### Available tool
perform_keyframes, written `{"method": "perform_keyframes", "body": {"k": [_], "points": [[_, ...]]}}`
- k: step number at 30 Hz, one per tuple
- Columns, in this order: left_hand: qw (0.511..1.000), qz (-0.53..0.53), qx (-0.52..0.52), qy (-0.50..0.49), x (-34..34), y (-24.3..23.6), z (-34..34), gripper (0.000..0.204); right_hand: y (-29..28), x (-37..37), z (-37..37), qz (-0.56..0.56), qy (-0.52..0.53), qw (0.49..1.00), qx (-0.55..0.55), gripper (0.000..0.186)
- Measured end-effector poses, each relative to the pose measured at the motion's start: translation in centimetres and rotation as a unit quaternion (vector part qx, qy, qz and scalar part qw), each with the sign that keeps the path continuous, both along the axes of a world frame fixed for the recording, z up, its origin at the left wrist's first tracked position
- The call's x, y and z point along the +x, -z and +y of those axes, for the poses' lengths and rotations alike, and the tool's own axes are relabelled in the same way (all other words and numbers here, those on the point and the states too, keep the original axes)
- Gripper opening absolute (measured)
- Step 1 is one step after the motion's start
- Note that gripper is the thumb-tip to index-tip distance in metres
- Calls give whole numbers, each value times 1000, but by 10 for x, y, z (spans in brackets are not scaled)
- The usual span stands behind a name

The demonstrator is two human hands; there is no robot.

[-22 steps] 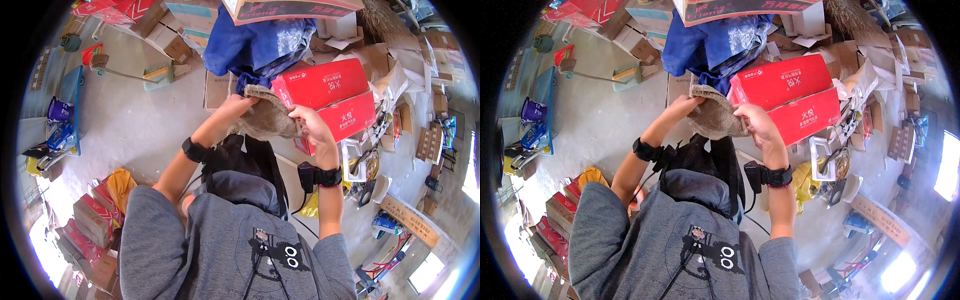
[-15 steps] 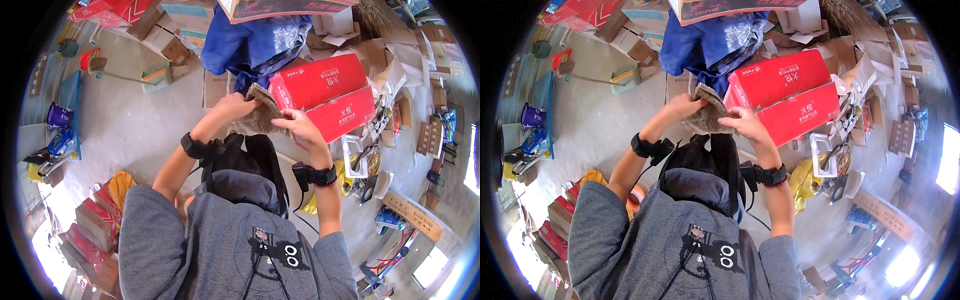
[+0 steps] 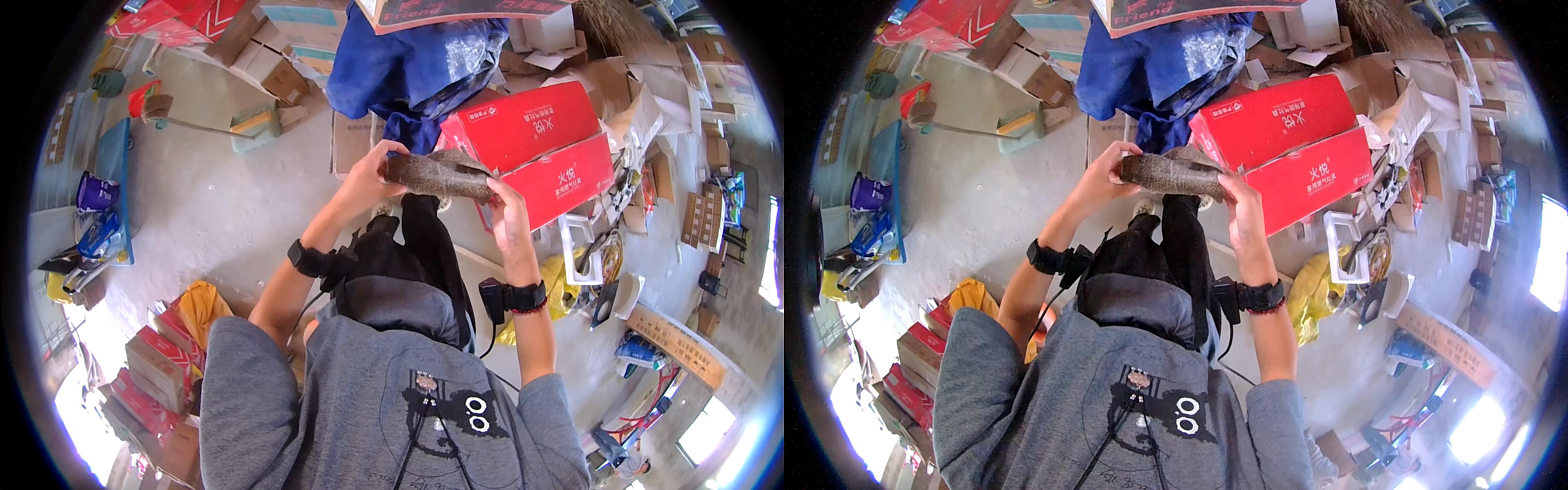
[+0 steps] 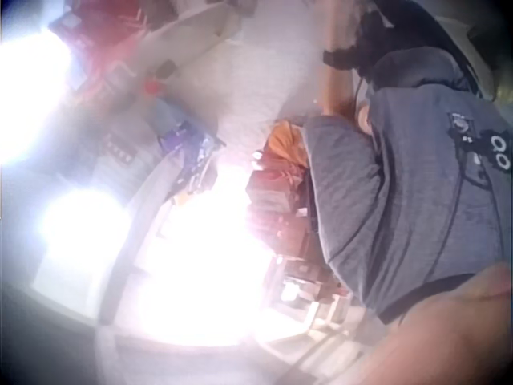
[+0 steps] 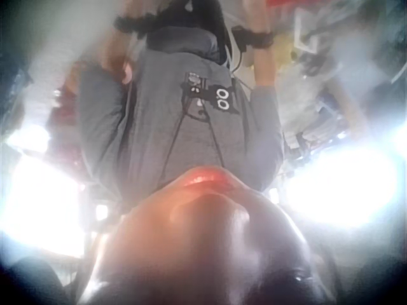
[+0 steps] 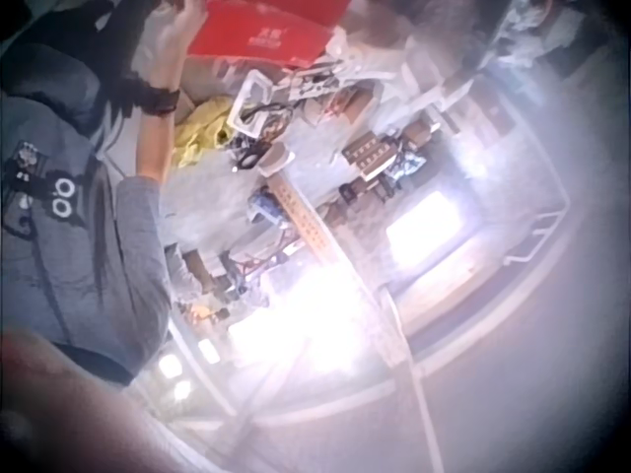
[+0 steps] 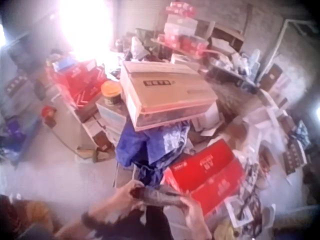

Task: The person wipes the exterior surface of a red cardboard box with a cloth and then places the cloth inside an open brown box.

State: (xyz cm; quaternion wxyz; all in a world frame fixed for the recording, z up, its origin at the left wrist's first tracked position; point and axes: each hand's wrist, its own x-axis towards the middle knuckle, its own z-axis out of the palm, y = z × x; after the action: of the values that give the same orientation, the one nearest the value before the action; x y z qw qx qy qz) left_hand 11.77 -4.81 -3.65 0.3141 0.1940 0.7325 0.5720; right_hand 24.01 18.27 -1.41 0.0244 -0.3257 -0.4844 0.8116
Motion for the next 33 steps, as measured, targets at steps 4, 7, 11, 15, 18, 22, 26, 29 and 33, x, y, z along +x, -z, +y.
{"method": "perform_keyframes", "body": {"k": [4,7,11,15,18,22,26,29,33], "points": [[998,67,-17,7,5,-9,4,55,8,6,3,-13,33,998,-61,30],[995,90,-36,-6,8,-23,4,58,-7,7,-4,22,70,997,-37,32],[997,65,-45,5,4,-35,1,61,-16,11,-2,45,61,997,-29,30],[992,-82,101,2,6,-27,0,53,-31,8,-3,69,36,996,37,20],[983,-137,126,5,9,-18,-1,38,-41,6,-7,75,-20,947,311,11],[991,-131,35,19,10,-30,12,31,-60,0,-22,146,-136,692,694,8],[975,-211,75,3,17,-25,41,37,-65,-4,-41,215,-195,594,750,9],[981,-183,67,-22,22,-23,47,30,-59,3,-47,227,-228,572,754,13],[972,-228,37,-48,23,-27,40,28,-48,19,-54,220,-252,586,738,21]]}}
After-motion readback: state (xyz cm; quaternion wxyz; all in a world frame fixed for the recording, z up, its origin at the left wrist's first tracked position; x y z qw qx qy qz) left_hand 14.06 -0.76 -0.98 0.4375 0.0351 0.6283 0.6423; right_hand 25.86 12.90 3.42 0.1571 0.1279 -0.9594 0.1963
